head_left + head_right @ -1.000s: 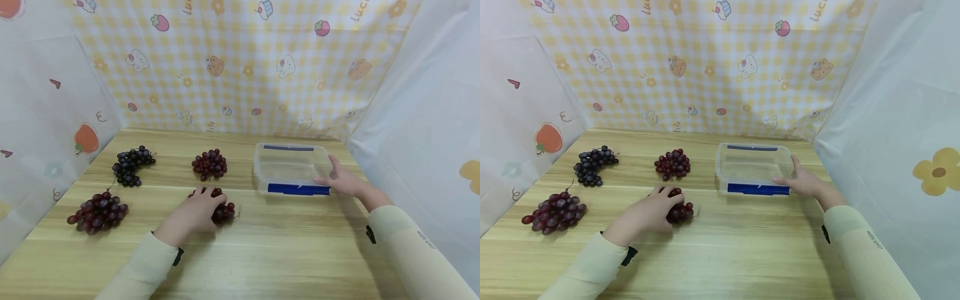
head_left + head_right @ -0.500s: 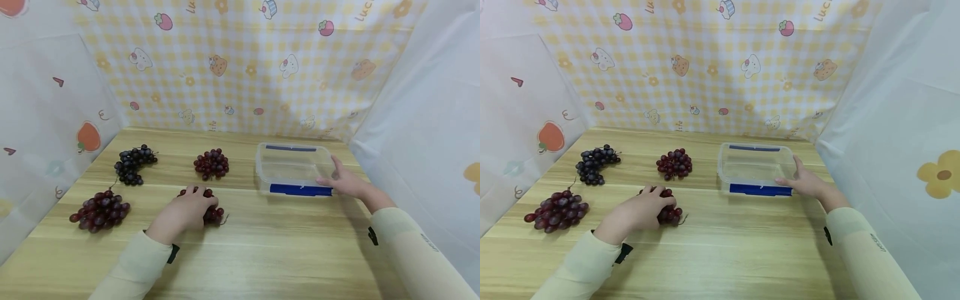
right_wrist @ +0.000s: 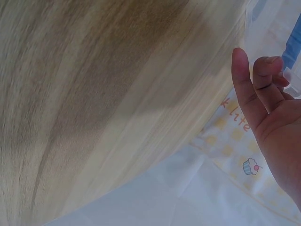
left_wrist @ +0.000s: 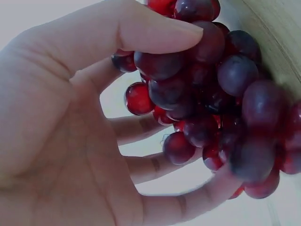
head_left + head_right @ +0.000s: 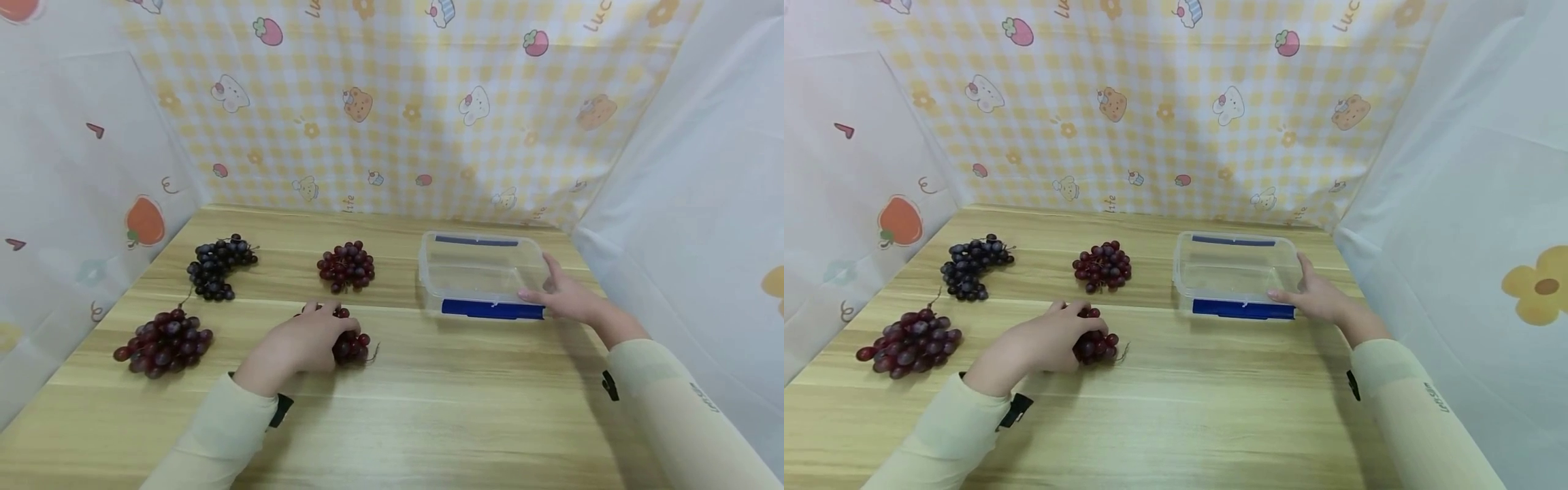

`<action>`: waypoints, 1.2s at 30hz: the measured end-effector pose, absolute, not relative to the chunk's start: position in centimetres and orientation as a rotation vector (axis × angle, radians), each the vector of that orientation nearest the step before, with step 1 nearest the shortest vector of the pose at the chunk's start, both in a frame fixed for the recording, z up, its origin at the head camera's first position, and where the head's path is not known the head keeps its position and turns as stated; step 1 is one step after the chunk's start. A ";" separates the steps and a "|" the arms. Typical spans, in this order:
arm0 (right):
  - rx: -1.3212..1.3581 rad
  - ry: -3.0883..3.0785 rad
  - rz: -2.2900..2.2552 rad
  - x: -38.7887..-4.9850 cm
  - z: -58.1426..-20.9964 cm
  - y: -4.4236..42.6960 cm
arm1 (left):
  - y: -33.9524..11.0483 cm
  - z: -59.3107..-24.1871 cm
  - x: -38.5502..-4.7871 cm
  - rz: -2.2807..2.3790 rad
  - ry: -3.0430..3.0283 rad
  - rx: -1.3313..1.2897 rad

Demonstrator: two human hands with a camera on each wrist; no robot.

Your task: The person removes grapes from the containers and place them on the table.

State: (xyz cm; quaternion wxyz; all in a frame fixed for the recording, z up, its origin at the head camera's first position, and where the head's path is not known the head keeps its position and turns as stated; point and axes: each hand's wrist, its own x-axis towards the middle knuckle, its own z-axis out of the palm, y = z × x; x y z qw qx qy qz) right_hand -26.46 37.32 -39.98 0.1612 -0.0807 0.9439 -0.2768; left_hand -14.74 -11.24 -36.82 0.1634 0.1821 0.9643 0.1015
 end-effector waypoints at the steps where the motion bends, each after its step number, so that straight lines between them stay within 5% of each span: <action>1: -0.229 2.694 -0.788 -26.5 -40.0 37.3 | -11.3 -36.8 -14.7 0.279 2.748 0.503; 36: -0.246 2.707 -0.766 -26.1 -39.8 37.2 | -10.4 -38.4 -15.3 0.356 2.768 0.369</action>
